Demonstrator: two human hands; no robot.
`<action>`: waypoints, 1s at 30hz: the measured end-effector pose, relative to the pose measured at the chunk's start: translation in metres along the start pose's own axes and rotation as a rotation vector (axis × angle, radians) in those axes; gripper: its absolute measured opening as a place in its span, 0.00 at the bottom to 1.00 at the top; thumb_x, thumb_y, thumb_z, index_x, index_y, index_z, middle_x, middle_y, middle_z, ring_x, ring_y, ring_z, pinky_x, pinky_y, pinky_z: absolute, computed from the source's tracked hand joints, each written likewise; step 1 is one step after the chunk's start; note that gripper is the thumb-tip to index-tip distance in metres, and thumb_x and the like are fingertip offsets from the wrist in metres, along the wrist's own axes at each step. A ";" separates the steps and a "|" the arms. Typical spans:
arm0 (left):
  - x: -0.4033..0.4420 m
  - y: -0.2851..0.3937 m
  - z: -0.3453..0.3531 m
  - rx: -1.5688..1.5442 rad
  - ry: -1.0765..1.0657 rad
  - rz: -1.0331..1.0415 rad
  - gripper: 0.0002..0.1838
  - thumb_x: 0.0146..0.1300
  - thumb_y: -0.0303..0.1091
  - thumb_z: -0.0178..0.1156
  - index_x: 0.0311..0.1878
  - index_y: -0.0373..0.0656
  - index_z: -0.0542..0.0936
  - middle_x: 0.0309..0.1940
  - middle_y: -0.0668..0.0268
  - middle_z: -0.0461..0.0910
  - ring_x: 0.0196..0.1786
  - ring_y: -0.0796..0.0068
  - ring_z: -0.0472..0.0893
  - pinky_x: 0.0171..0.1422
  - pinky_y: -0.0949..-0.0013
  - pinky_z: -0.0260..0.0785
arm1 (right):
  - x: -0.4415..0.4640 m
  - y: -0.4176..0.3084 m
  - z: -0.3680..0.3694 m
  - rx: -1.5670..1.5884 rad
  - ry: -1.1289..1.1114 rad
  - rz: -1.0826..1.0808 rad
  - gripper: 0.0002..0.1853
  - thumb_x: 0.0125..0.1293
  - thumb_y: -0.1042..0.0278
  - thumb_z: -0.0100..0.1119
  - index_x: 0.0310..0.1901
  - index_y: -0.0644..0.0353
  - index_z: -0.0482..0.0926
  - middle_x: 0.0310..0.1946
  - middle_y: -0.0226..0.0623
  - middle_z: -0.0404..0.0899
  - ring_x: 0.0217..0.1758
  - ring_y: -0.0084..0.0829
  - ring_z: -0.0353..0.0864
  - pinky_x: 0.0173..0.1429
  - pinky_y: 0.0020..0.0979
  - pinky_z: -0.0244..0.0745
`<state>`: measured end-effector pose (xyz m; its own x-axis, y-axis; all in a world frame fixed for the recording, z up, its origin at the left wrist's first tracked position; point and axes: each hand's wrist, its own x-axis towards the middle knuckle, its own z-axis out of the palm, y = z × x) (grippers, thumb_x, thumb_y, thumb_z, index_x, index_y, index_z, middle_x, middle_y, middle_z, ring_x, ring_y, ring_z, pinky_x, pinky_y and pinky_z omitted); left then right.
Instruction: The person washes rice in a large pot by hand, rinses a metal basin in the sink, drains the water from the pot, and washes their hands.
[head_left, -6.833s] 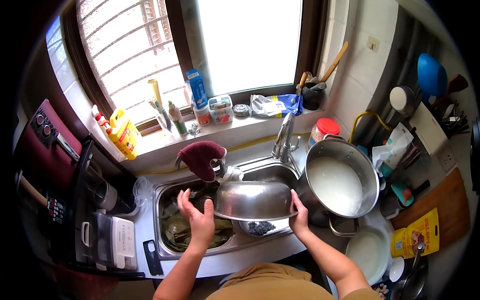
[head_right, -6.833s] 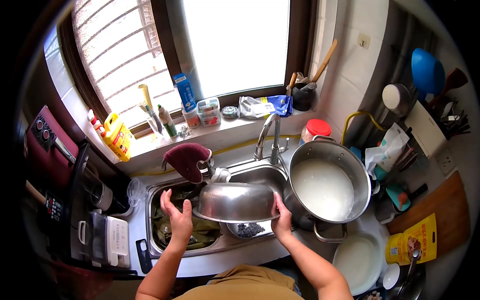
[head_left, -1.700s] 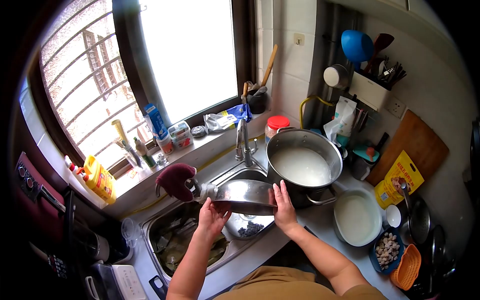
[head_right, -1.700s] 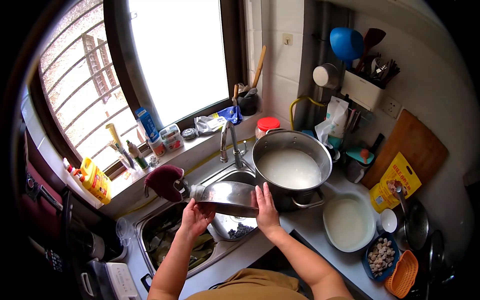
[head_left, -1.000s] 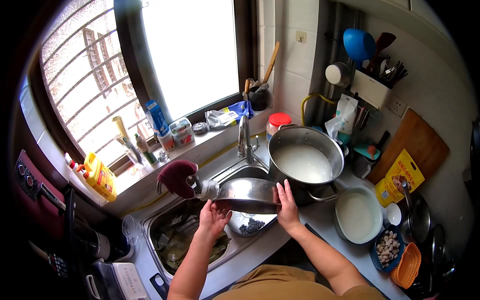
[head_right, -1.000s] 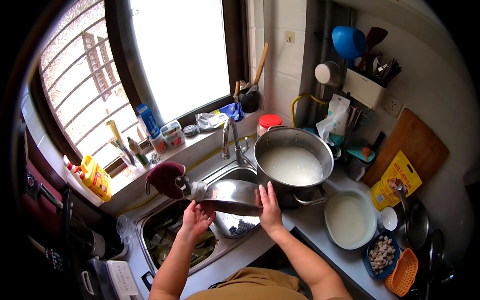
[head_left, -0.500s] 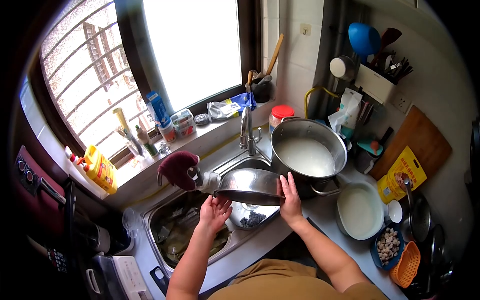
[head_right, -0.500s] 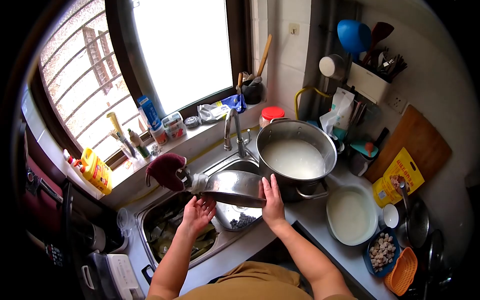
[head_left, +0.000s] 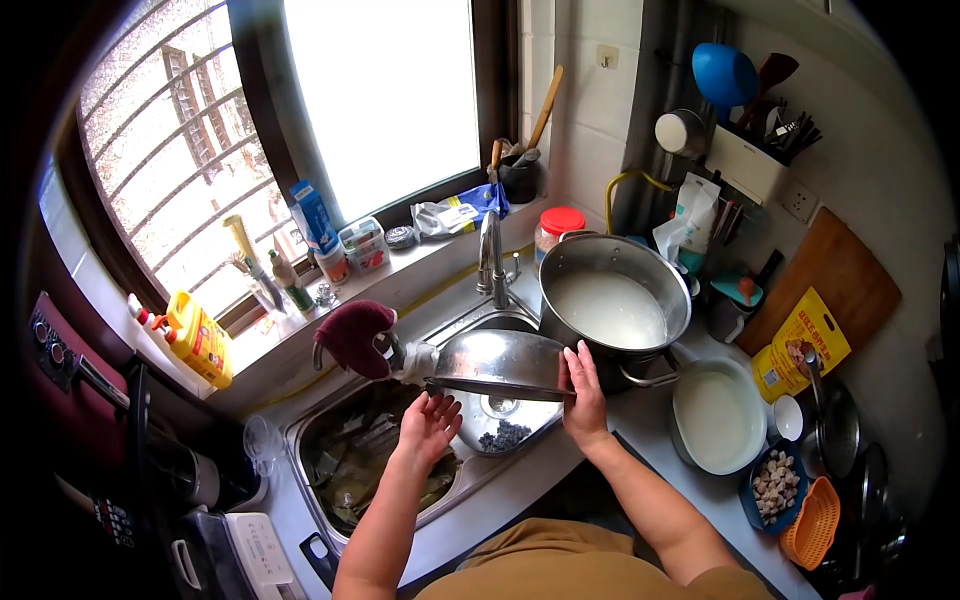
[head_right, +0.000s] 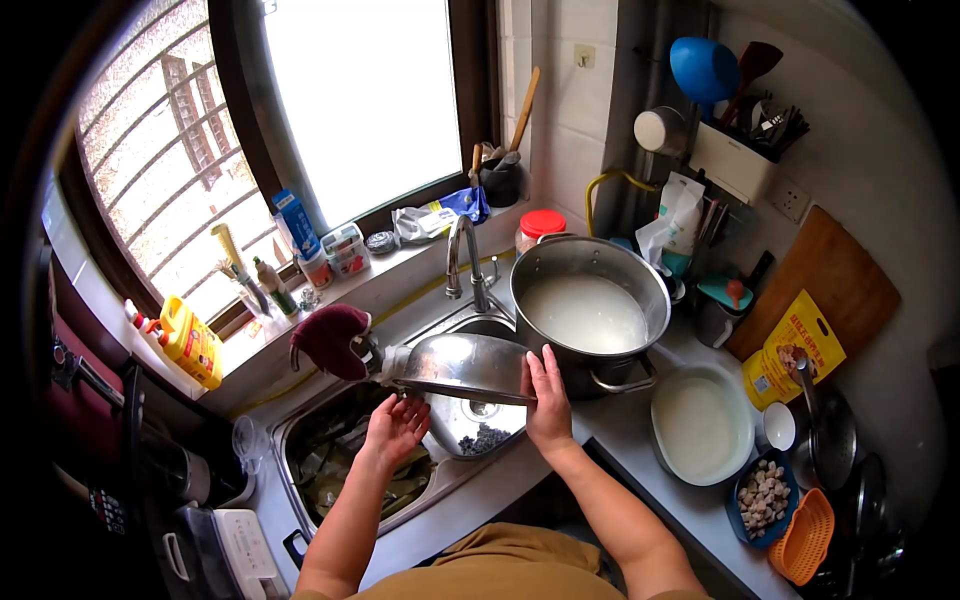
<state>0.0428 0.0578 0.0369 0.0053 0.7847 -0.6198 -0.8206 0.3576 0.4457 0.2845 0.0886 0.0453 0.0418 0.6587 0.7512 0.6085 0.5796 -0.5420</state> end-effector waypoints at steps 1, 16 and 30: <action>0.000 -0.001 -0.001 0.001 -0.001 0.000 0.17 0.62 0.45 0.41 0.44 0.42 0.69 0.47 0.61 0.70 0.52 0.62 0.68 0.56 0.60 0.58 | -0.005 0.005 0.002 0.110 -0.040 0.048 0.19 0.55 0.83 0.47 0.51 0.63 0.67 0.56 0.49 0.57 0.56 0.42 0.63 0.55 0.32 0.65; -0.002 -0.006 -0.010 0.011 0.033 -0.002 0.25 0.62 0.40 0.40 0.60 0.41 0.55 0.55 0.61 0.63 0.54 0.64 0.66 0.58 0.61 0.57 | 0.003 -0.017 -0.011 0.231 0.019 0.027 0.19 0.55 0.85 0.48 0.50 0.65 0.68 0.50 0.50 0.66 0.52 0.41 0.69 0.54 0.30 0.65; -0.003 -0.012 -0.019 0.037 0.062 -0.030 0.18 0.59 0.37 0.45 0.50 0.38 0.63 0.51 0.62 0.66 0.55 0.61 0.66 0.60 0.60 0.56 | 0.000 -0.024 -0.017 0.109 0.105 0.117 0.17 0.58 0.81 0.46 0.51 0.66 0.67 0.48 0.47 0.68 0.50 0.39 0.71 0.53 0.30 0.65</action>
<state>0.0417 0.0411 0.0210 -0.0068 0.7412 -0.6712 -0.7989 0.3997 0.4495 0.2833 0.0666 0.0647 0.1934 0.6741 0.7129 0.5058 0.5541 -0.6612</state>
